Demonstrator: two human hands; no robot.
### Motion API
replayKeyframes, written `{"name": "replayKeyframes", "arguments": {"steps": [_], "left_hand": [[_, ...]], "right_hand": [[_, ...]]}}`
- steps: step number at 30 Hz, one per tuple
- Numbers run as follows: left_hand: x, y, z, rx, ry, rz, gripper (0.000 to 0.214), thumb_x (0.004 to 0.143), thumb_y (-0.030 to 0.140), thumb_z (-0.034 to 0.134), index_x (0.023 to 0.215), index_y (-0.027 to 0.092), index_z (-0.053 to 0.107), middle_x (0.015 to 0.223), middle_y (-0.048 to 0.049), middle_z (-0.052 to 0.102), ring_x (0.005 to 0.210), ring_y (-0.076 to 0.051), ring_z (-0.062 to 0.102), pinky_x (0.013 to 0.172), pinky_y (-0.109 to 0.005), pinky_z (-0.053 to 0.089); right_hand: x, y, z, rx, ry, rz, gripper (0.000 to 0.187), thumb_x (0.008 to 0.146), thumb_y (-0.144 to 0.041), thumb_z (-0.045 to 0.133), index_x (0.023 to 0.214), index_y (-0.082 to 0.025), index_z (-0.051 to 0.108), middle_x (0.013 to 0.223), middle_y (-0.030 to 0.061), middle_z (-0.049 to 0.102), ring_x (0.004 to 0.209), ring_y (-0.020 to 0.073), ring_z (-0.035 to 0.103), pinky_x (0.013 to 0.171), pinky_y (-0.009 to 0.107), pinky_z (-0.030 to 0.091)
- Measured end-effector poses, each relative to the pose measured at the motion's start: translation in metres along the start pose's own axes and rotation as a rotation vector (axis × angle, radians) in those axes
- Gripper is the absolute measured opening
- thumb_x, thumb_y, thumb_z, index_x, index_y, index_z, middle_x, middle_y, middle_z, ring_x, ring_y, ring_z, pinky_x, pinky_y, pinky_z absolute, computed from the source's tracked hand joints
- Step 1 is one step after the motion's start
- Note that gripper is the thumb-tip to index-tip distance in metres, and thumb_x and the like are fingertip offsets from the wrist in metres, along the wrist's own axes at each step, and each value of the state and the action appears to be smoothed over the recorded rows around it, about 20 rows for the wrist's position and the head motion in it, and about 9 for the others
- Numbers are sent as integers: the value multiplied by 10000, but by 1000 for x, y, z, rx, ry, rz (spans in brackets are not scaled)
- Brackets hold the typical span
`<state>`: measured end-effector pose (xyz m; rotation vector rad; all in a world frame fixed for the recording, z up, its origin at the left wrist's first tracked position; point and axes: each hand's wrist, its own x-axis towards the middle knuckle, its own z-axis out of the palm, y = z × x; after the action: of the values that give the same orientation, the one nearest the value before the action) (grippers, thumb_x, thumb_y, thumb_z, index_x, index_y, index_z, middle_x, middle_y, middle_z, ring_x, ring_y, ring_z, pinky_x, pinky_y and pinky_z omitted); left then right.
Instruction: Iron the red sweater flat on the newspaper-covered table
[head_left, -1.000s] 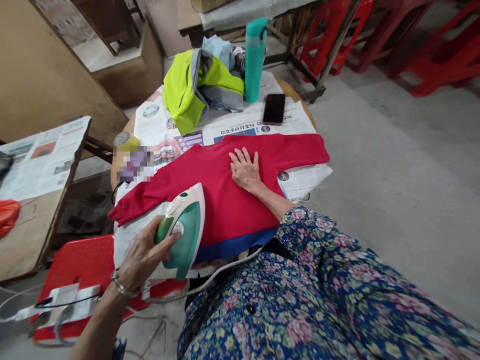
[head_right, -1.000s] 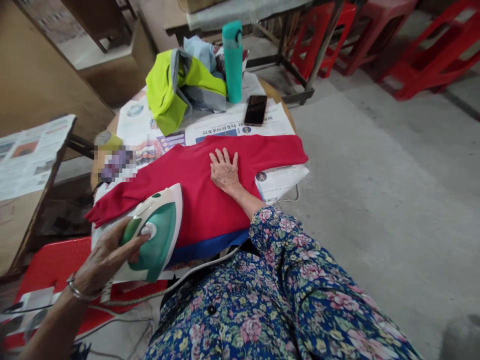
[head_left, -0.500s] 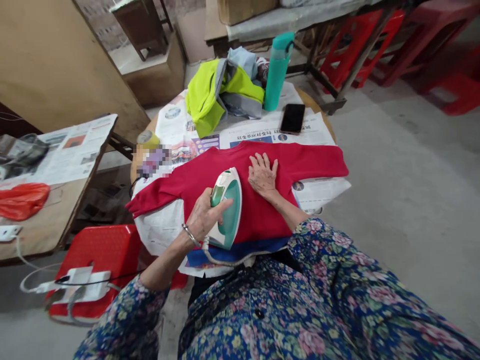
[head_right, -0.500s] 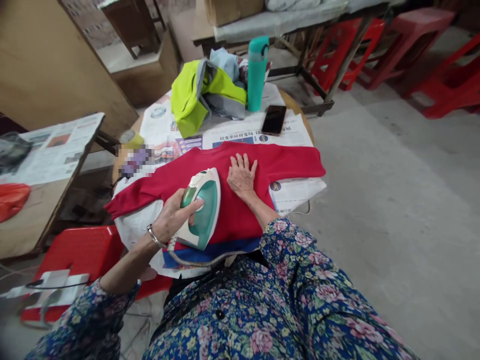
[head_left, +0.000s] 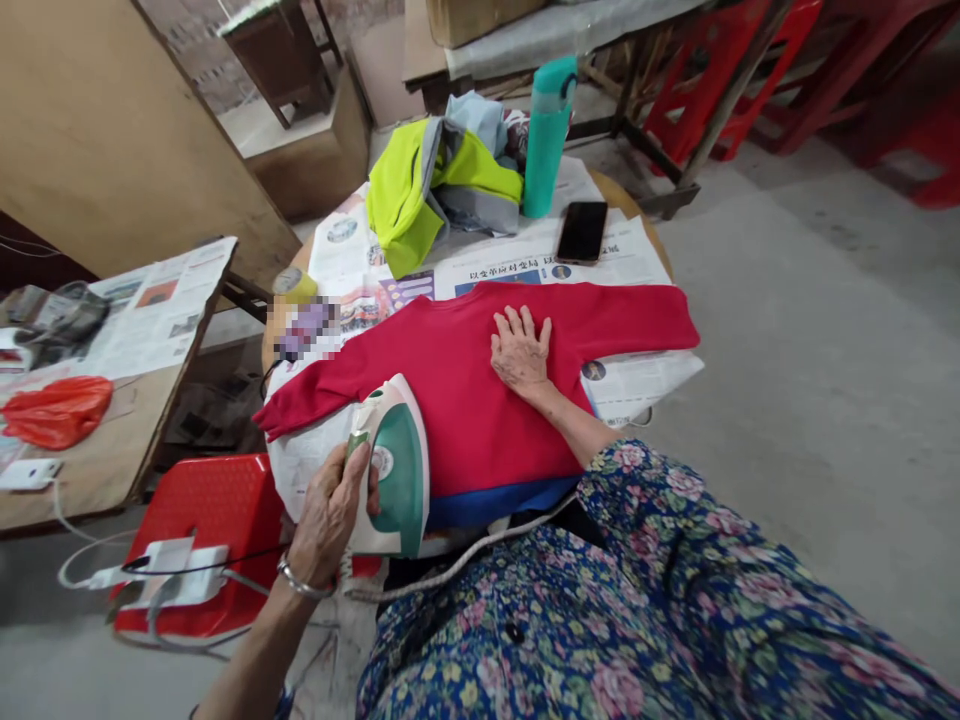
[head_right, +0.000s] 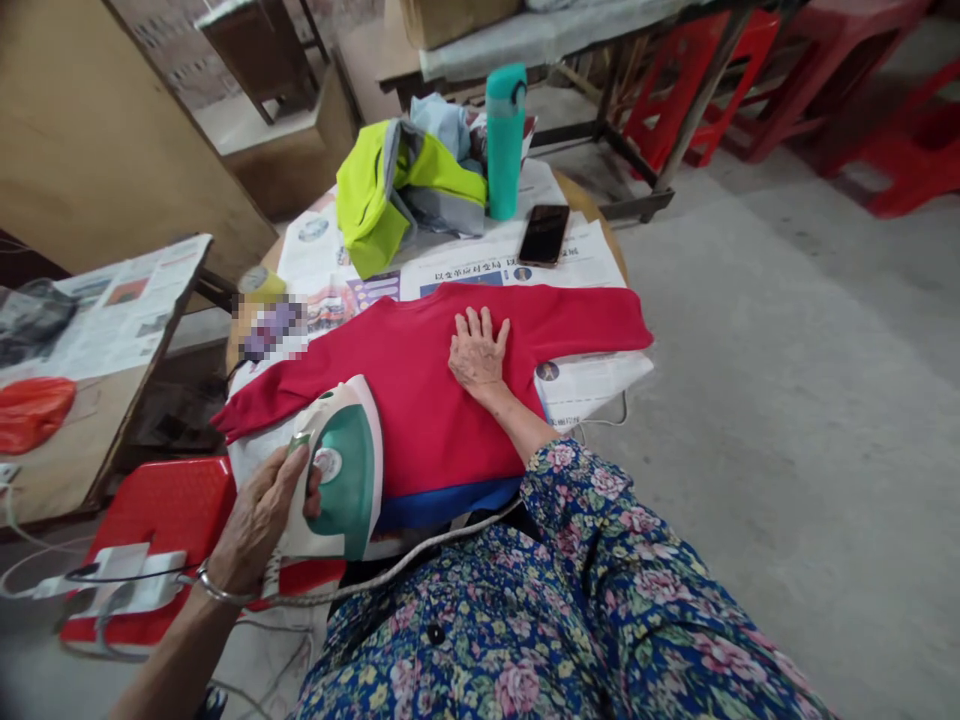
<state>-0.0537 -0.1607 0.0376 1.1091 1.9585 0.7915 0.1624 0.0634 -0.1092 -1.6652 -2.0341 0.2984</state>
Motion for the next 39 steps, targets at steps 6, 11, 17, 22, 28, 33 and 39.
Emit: {"name": "replayKeyframes", "arguments": {"steps": [6,11,17,22,28,33,39], "left_hand": [[37,12,-2,86,54,38,697,804,963,562,719,271,557,532,5,597,505,-179,547,474,-295,440],[107,47,6,88,89,76,573,881,823,570,698,281,532,481,15,543,455,-168,518,465,-297,426],[131,64,13,86,40,136,413,995,585,529,725,273,518,522,27,547,471,-154,525,517,-302,451],[84,41,12,119,-51,184,480,911,714,529,689,288,529,479,25,540,488,-177,525,531,-312,450],[8,27,17,170,-207,141,438,914,688,473,718,299,520,494,40,559,504,-185,555,588,-318,472],[-15,21,22,159,-334,112,436,939,679,474,736,297,524,489,51,531,482,-176,542,574,-313,451],[21,33,34,147,-307,186,433,943,669,482,747,285,534,499,45,545,498,-174,542,578,-308,447]], "right_hand": [[-2,-2,4,27,34,-4,570,1068,-233,443,1590,-134,647,1705,202,552,1626,428,414,1308,800,153],[-4,-5,2,22,28,0,574,1064,-227,451,1600,-143,639,1714,193,545,1638,417,397,1315,792,141],[-3,-6,-2,1,3,7,588,1062,-216,426,1604,-124,633,1724,206,529,1637,441,390,1307,810,149],[-2,-5,-4,-61,-7,2,579,1075,-228,423,1609,-140,628,1726,197,529,1628,435,402,1297,789,210],[-1,-1,-4,-66,-18,5,601,1067,-208,392,1612,-92,615,1714,221,534,1621,425,410,1289,789,199],[0,-2,-6,-85,-11,-10,601,1065,-203,395,1618,-104,610,1720,219,529,1624,424,404,1290,785,208],[0,-5,-9,-104,-32,-1,599,1068,-180,409,1632,-117,602,1735,219,509,1635,428,397,1302,785,202]]}}
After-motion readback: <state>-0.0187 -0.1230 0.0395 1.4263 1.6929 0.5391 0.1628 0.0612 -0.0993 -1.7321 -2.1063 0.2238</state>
